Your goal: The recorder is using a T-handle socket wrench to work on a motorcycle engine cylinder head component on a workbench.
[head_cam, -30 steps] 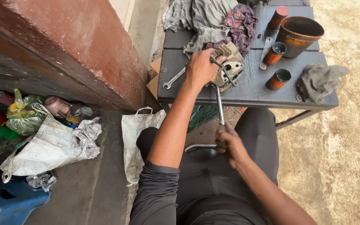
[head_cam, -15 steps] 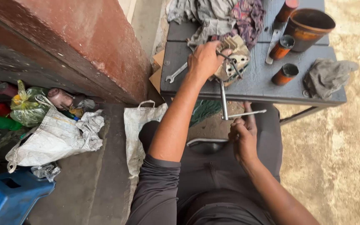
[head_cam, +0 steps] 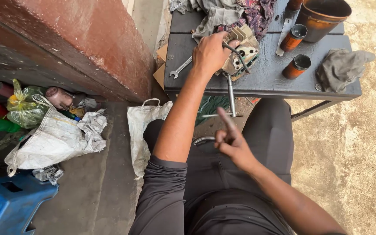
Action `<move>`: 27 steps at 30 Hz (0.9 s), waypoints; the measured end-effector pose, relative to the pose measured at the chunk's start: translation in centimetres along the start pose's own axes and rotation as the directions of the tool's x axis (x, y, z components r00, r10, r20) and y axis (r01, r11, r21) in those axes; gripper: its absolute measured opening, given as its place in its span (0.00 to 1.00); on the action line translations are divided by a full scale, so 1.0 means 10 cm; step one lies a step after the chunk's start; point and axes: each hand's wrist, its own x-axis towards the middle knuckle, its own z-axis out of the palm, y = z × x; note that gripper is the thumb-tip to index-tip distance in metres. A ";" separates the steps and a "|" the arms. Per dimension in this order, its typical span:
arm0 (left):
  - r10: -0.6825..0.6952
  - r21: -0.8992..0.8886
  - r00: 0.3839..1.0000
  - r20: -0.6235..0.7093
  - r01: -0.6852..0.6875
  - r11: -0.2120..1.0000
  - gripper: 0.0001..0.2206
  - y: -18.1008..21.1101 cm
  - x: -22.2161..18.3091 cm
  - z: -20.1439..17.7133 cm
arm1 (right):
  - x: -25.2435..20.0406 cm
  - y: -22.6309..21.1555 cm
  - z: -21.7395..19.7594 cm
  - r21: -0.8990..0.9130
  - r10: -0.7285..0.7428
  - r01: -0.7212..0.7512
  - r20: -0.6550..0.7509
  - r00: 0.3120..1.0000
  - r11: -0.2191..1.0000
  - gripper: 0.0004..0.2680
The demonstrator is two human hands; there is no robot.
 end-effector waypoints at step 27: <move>0.054 0.069 0.998 -0.021 -0.052 0.996 0.24 -0.06 0.02 0.08 | 0.05 0.00 0.07 -0.575 -0.170 0.135 -0.008 0.985 0.807 0.35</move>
